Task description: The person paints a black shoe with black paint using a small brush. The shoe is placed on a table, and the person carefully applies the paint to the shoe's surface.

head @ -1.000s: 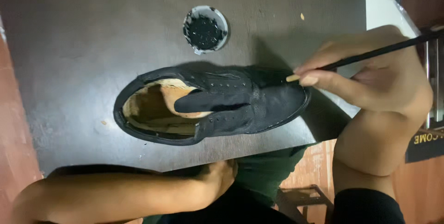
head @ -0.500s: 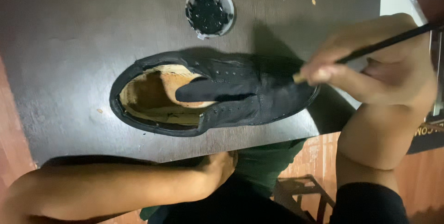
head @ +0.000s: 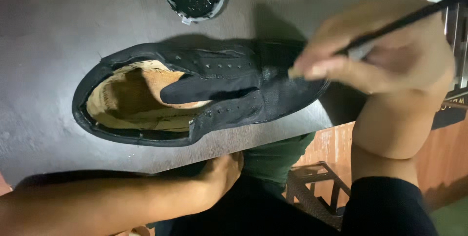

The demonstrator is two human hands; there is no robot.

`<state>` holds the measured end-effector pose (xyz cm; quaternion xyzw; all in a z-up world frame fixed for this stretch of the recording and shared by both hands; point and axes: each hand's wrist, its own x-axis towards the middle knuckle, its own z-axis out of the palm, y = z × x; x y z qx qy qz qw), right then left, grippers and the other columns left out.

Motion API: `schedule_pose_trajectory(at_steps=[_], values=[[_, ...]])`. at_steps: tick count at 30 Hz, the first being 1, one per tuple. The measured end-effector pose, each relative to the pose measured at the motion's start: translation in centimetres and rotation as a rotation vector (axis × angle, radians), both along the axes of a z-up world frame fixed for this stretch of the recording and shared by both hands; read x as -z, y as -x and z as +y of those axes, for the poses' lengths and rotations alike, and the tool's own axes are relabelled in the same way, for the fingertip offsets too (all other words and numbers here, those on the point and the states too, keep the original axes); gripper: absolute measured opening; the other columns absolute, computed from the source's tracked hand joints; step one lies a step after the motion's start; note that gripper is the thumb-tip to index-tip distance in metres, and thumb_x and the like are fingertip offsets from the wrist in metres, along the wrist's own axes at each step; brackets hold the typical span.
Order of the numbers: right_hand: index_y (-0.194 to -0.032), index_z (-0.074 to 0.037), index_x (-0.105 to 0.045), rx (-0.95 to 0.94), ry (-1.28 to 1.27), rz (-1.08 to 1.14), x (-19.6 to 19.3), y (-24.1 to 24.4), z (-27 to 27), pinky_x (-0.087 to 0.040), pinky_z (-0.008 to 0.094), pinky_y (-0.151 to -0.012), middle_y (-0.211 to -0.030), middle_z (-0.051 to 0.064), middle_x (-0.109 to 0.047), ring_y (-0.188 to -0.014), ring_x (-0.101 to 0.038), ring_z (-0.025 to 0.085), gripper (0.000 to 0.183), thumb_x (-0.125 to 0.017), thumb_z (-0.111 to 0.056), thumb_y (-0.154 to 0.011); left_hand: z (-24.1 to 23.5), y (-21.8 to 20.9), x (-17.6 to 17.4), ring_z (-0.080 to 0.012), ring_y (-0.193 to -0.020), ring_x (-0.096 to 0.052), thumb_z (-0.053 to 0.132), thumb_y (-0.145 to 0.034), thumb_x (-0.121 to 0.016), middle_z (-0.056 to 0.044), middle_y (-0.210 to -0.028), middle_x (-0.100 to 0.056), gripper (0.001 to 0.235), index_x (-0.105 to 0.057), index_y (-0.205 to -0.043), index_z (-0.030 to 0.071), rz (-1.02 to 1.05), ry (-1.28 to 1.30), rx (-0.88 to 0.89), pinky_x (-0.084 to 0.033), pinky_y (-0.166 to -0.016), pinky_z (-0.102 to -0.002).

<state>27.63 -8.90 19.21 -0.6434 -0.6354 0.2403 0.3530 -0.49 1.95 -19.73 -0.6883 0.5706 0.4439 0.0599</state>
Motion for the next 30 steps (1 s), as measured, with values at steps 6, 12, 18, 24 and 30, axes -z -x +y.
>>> schedule_pose_trajectory(at_steps=[6, 12, 18, 24, 30], values=[[-0.073, 0.014, -0.058, 0.234, -0.141, 0.049, 1.2, 0.5, -1.6, -0.055, 0.032, -0.058, -0.069, 0.023, -0.062, -0.060, -0.066, 0.028, 0.017, -0.055, -0.002, -0.078, -0.2, 0.4, 0.1, -0.0281, -0.092, -0.059, 0.021, -0.099, -0.053, -0.007, -0.106, -0.061, 0.017, -0.065, -0.106, 0.013, -0.021, 0.000, -0.023, -0.045, -0.070, -0.039], [-0.082, 0.012, -0.068, 0.264, 0.052, -0.081, -1.0, 1.6, 0.1, -0.052, 0.028, -0.061, -0.083, 0.022, -0.069, -0.070, -0.068, 0.025, 0.017, -0.063, -0.004, -0.085, 0.5, 0.1, -0.1, -0.0266, -0.088, -0.060, 0.021, -0.099, -0.053, -0.005, -0.101, -0.063, 0.016, -0.067, -0.102, 0.013, -0.039, -0.008, -0.028, -0.045, -0.068, -0.037], [-0.068, 0.010, -0.063, 0.185, -0.107, -0.018, -0.4, 1.4, 0.1, -0.048, 0.028, -0.044, -0.062, 0.019, -0.064, -0.048, -0.063, 0.025, 0.018, -0.060, -0.007, -0.072, -4.3, 0.3, -11.3, -0.0251, -0.083, -0.062, 0.020, -0.099, -0.053, -0.004, -0.096, -0.065, 0.017, -0.069, -0.098, 0.014, -0.053, 0.005, -0.048, -0.044, -0.065, -0.036], [-0.082, 0.012, -0.068, 0.371, 0.003, -0.271, -0.3, 2.0, -1.4, -0.042, 0.031, -0.057, -0.081, 0.023, -0.067, -0.064, -0.062, 0.027, 0.023, -0.061, -0.005, -0.094, -4.5, 1.2, -15.5, -0.0236, -0.079, -0.063, 0.020, -0.098, -0.054, -0.003, -0.092, -0.067, 0.018, -0.070, -0.094, 0.014, -0.067, 0.005, -0.097, -0.044, -0.063, -0.034], [-0.072, 0.015, -0.063, 0.493, -0.098, -0.124, -1.0, 4.4, 0.0, -0.042, 0.035, -0.056, -0.071, 0.025, -0.062, -0.059, -0.060, 0.032, 0.023, -0.062, -0.007, -0.079, -5.3, 0.9, -16.1, -0.0222, -0.075, -0.065, 0.019, -0.098, -0.054, -0.002, -0.087, -0.069, 0.020, -0.072, -0.090, 0.015, -0.080, 0.005, -0.075, -0.044, -0.060, -0.032]])
